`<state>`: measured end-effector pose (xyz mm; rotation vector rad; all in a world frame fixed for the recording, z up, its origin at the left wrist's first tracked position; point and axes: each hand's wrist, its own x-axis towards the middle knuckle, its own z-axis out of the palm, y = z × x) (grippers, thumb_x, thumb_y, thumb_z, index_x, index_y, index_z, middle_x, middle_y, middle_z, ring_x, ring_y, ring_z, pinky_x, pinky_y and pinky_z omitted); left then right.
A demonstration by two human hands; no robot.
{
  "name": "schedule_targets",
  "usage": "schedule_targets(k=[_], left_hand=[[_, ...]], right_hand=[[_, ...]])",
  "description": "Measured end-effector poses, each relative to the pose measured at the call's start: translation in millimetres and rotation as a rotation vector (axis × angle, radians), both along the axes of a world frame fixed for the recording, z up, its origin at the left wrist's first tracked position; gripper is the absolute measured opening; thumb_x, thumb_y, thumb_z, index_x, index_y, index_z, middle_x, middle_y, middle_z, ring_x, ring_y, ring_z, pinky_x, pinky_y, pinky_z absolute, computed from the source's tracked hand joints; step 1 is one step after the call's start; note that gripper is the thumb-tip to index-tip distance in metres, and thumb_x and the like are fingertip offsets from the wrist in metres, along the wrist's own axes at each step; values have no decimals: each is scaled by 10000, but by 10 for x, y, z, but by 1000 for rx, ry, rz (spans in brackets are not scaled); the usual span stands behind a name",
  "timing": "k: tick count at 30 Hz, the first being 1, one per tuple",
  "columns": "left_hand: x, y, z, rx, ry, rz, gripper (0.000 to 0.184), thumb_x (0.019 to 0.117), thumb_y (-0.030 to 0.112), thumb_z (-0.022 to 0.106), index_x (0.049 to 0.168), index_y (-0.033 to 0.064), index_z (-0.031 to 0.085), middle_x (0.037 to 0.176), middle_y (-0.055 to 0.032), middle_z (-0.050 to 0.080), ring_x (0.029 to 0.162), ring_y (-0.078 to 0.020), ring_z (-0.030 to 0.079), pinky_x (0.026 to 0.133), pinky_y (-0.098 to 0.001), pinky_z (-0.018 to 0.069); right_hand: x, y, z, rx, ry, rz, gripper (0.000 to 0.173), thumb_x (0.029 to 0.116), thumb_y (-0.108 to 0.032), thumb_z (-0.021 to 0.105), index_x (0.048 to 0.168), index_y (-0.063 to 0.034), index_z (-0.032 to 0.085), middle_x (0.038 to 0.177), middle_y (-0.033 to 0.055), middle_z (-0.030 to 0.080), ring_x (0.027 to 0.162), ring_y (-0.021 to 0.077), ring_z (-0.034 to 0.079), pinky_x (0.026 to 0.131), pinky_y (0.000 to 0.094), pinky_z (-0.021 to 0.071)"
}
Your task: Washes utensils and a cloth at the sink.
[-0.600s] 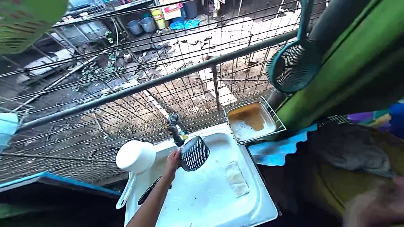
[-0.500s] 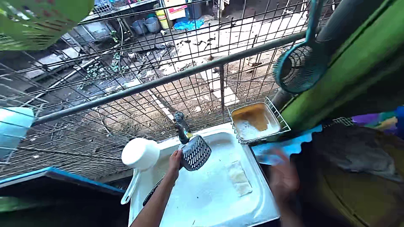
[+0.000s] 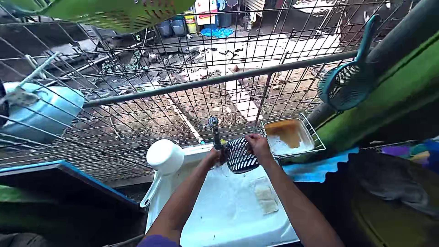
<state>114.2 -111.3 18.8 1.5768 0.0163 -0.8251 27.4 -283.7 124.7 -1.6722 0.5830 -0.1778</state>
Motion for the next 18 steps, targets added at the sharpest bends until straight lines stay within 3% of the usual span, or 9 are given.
schedule_targets(k=[2, 5, 7, 10, 12, 15, 18], left_hand=[[9, 4, 24, -13, -56, -125, 422, 1126, 303, 370, 1306, -41, 535, 1047, -112, 646, 890, -139, 625, 841, -337, 533], [93, 134, 21, 89, -279, -512, 473, 1125, 255, 348, 1275, -120, 595, 1219, -251, 638, 1102, -257, 600, 1026, -427, 443], [153, 231, -159, 167, -366, -632, 434, 1106, 261, 429, 1215, -113, 621, 1130, -255, 646, 1020, -278, 608, 974, -457, 460], [186, 345, -376, 173, -446, -678, 433, 994, 245, 656, 1206, -131, 628, 1149, -297, 661, 1095, -363, 637, 1031, -528, 459], [145, 412, -311, 177, -523, -667, 437, 914, 207, 762, 1176, -127, 654, 1143, -300, 681, 1122, -397, 649, 1049, -572, 455], [-26, 493, -197, 173, -578, -623, 443, 924, 123, 749, 1270, -116, 610, 1168, -319, 663, 1125, -429, 637, 1045, -581, 447], [-281, 677, -305, 234, -543, -576, 509, 1004, 171, 653, 1438, -48, 503, 1217, -340, 642, 1152, -478, 625, 1042, -636, 436]], right_hand=[[-25, -1, 163, -54, -22, -18, 220, 1030, -110, 610, 1100, 90, 668, 859, 99, 681, 642, 69, 581, 632, 256, 512], [-76, -143, 342, -102, -60, -65, 220, 1041, -99, 580, 1117, 84, 674, 888, 102, 687, 663, 68, 594, 650, 262, 524], [-113, -277, 416, -102, -67, -115, 221, 1050, -107, 567, 1096, 81, 674, 856, 79, 671, 654, 53, 587, 647, 244, 518], [-167, -429, 377, -99, -33, -160, 240, 1060, -123, 548, 1102, 85, 661, 824, 69, 649, 634, 56, 583, 640, 249, 528], [-97, -353, 280, -96, -11, -108, 272, 1074, -136, 525, 1154, 97, 640, 855, 84, 642, 647, 63, 574, 650, 261, 524], [76, -110, -76, -68, -43, 1, 261, 1075, -134, 506, 1106, 90, 636, 713, 27, 603, 536, 37, 545, 534, 226, 504], [167, 207, -278, 58, 54, -19, 320, 1099, -191, 485, 1148, 87, 635, 771, 49, 610, 603, 49, 564, 595, 240, 501]])
